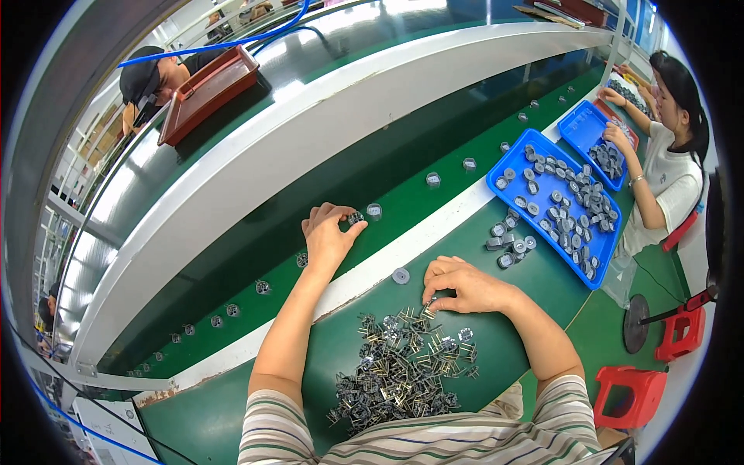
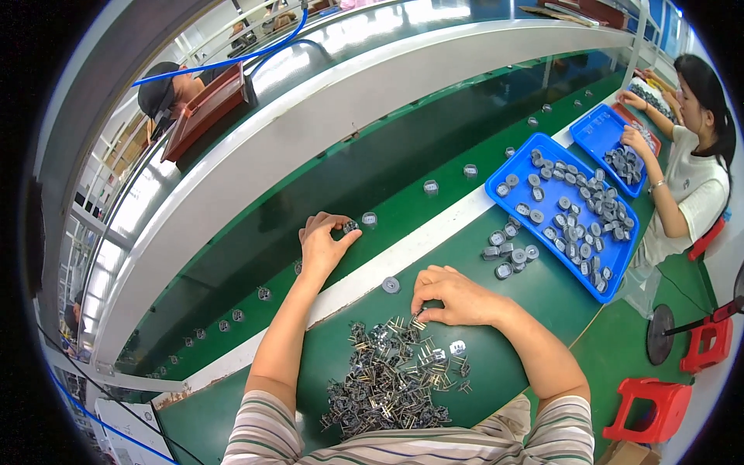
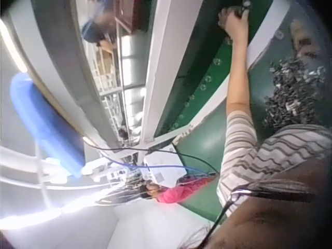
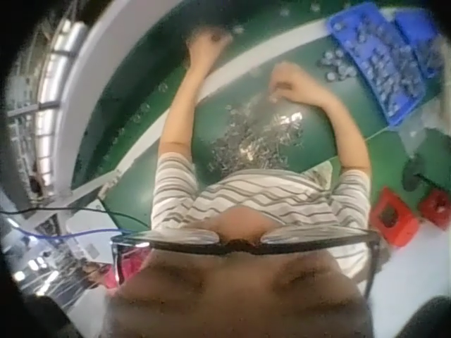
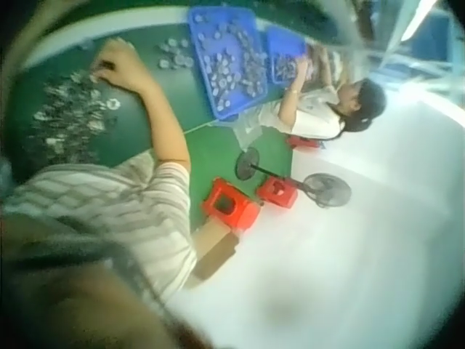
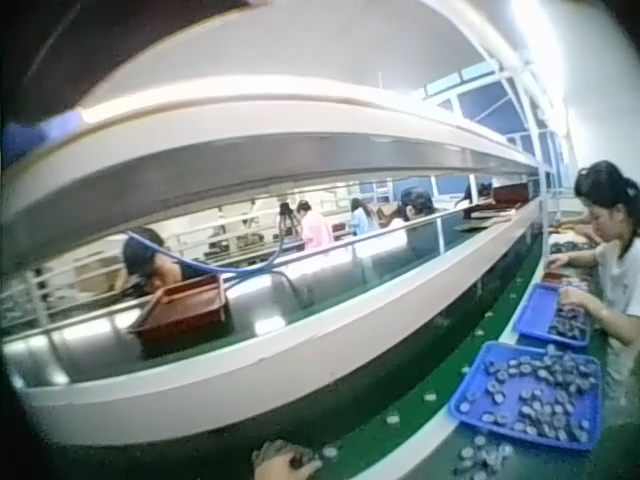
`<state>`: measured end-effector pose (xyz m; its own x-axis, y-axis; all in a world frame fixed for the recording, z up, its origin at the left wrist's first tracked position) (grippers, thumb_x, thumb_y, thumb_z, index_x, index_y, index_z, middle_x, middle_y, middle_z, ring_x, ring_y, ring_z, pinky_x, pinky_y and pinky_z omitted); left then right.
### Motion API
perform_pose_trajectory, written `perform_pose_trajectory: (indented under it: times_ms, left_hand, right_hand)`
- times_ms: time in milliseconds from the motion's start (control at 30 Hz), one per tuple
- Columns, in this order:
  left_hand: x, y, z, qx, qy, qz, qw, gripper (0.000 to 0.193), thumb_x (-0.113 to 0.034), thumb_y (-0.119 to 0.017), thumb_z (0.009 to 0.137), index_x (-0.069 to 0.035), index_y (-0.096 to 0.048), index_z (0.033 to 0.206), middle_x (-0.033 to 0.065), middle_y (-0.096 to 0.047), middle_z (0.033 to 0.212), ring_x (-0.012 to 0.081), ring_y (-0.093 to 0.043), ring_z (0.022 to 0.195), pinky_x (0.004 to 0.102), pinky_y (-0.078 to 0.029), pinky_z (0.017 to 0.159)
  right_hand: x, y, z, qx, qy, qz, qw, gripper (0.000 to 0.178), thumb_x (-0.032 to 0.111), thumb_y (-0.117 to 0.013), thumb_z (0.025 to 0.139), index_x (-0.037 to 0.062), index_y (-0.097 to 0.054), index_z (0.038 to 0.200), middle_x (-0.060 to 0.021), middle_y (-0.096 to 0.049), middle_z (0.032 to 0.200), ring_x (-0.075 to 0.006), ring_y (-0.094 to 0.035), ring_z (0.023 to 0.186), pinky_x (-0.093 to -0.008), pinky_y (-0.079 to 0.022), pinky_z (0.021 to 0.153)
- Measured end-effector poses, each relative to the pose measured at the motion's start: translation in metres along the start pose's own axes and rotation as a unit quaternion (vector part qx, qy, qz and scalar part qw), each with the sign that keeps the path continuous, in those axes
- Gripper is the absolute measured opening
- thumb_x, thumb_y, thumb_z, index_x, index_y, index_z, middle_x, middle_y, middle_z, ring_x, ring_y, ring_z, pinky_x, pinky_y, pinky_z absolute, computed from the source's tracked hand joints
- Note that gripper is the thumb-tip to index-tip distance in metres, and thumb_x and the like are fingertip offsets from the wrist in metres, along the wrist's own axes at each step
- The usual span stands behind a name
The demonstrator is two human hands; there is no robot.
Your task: The person assembles small electronic components by hand, inserting metal pins into plastic housings at an industrial workstation.
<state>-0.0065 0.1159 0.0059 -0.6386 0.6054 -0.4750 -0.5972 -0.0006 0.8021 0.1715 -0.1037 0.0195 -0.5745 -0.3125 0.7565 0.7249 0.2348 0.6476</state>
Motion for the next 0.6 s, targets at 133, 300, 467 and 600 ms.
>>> perform_pose_trajectory:
  times_ms: [133, 300, 467, 600]
  left_hand:
    - [0.005, -0.004, -0.003, 0.031, 0.011, 0.046, 0.998, 0.041, -0.035, -0.091, 0.079, -0.013, -0.079, 0.111, 0.0037, -0.067, 0.109, 0.0254, -0.06, 0.114, 0.0427, -0.041, 0.1]
    - [-0.007, 0.022, -0.003, 0.163, 0.067, 0.193, 0.965, 0.061, -0.035, -0.091, 0.079, -0.013, -0.067, 0.13, 0.0101, -0.061, 0.131, 0.0306, -0.058, 0.128, 0.0502, -0.049, 0.103]
    - [0.011, 0.03, -0.006, 0.212, 0.011, 0.134, 0.968, 0.023, -0.01, -0.085, 0.079, -0.003, -0.076, 0.098, 0.0146, -0.071, 0.101, 0.0353, -0.071, 0.1, 0.0446, -0.056, 0.092]
    - [-0.048, 0.035, -0.011, 0.178, -0.073, -0.04, 0.98, 0.021, -0.006, -0.082, 0.081, 0.002, -0.075, 0.1, 0.0141, -0.071, 0.103, 0.0276, -0.073, 0.094, 0.038, -0.06, 0.08]
  right_hand:
    - [-0.006, 0.007, 0.002, -0.043, -0.019, 0.021, 0.999, 0.013, 0.012, -0.083, 0.089, 0.0062, -0.077, 0.099, -0.0046, -0.07, 0.101, -0.0249, -0.064, 0.101, -0.0392, -0.052, 0.089]
    - [-0.015, 0.021, -0.005, -0.103, -0.068, 0.023, 0.992, 0.012, 0.011, -0.08, 0.089, 0.0031, -0.079, 0.098, -0.0112, -0.073, 0.096, -0.0307, -0.069, 0.095, -0.0413, -0.056, 0.081]
    - [-0.015, 0.021, -0.004, -0.098, -0.062, 0.02, 0.993, 0.013, 0.009, -0.081, 0.089, 0.0031, -0.082, 0.101, -0.01, -0.076, 0.098, -0.0277, -0.07, 0.093, -0.0392, -0.057, 0.083]
    - [-0.016, 0.029, -0.008, -0.121, -0.114, 0.043, 0.985, 0.012, 0.011, -0.081, 0.091, 0.0029, -0.081, 0.099, -0.0091, -0.075, 0.09, -0.0226, -0.07, 0.084, -0.038, -0.055, 0.074]
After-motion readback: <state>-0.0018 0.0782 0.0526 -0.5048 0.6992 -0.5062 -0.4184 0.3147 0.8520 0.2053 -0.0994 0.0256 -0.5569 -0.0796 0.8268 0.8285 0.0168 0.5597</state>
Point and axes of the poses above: each hand's wrist, its own z-axis towards the middle knuckle, its own y-axis out of the back of the hand, x = y × z, the point moved 5 cm from there along z, towards the middle knuckle
